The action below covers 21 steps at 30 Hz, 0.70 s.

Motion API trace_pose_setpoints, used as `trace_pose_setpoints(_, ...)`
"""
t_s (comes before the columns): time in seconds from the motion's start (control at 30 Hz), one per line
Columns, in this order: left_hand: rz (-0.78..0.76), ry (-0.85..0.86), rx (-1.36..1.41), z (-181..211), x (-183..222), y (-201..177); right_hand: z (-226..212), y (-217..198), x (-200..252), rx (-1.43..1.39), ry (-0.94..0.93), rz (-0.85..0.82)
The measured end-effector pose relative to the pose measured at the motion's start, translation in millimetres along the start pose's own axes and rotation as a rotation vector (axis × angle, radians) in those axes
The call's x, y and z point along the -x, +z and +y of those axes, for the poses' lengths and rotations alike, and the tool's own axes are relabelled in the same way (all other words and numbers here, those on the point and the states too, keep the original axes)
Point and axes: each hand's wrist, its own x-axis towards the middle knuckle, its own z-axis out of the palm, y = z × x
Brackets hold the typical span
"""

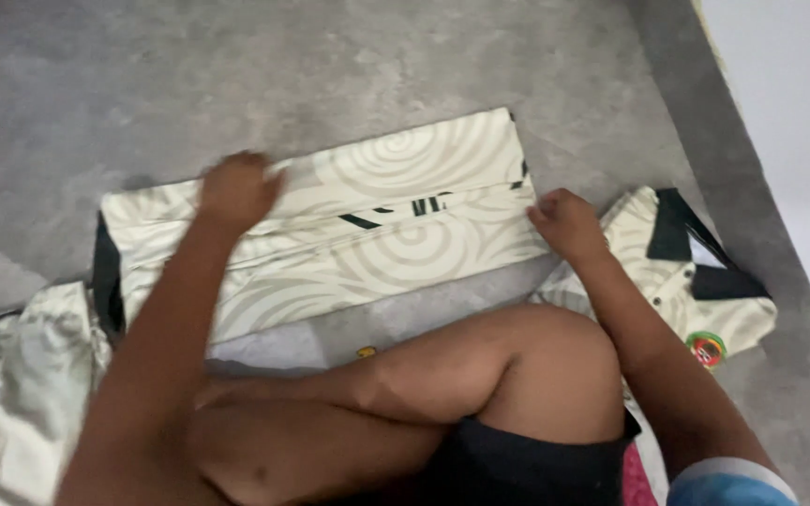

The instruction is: The person folds a patterned polo shirt by hand on the floor, smoothing it out and folding the sleeves and body into a square shape.

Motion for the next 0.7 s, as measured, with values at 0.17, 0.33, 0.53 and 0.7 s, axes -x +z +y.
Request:
trace_pose_setpoints(0.17,0.003,0.247,0.543,226,-101,94,-21,5,0,-0.067,0.125,-0.038)
trace_pose_setpoints(0.33,-0.202,0.334,0.275,348,-129,43,-72,-50,33,-0.033,0.201,-0.187)
trace_pose_setpoints(0.53,-0.254,0.596,-0.408,369,-217,99,-61,-39,38,-0.076,0.210,-0.181)
trace_pose_setpoints(0.7,-0.168,0.972,-0.536,361,-243,76,-44,-33,32,-0.214,0.333,-0.349)
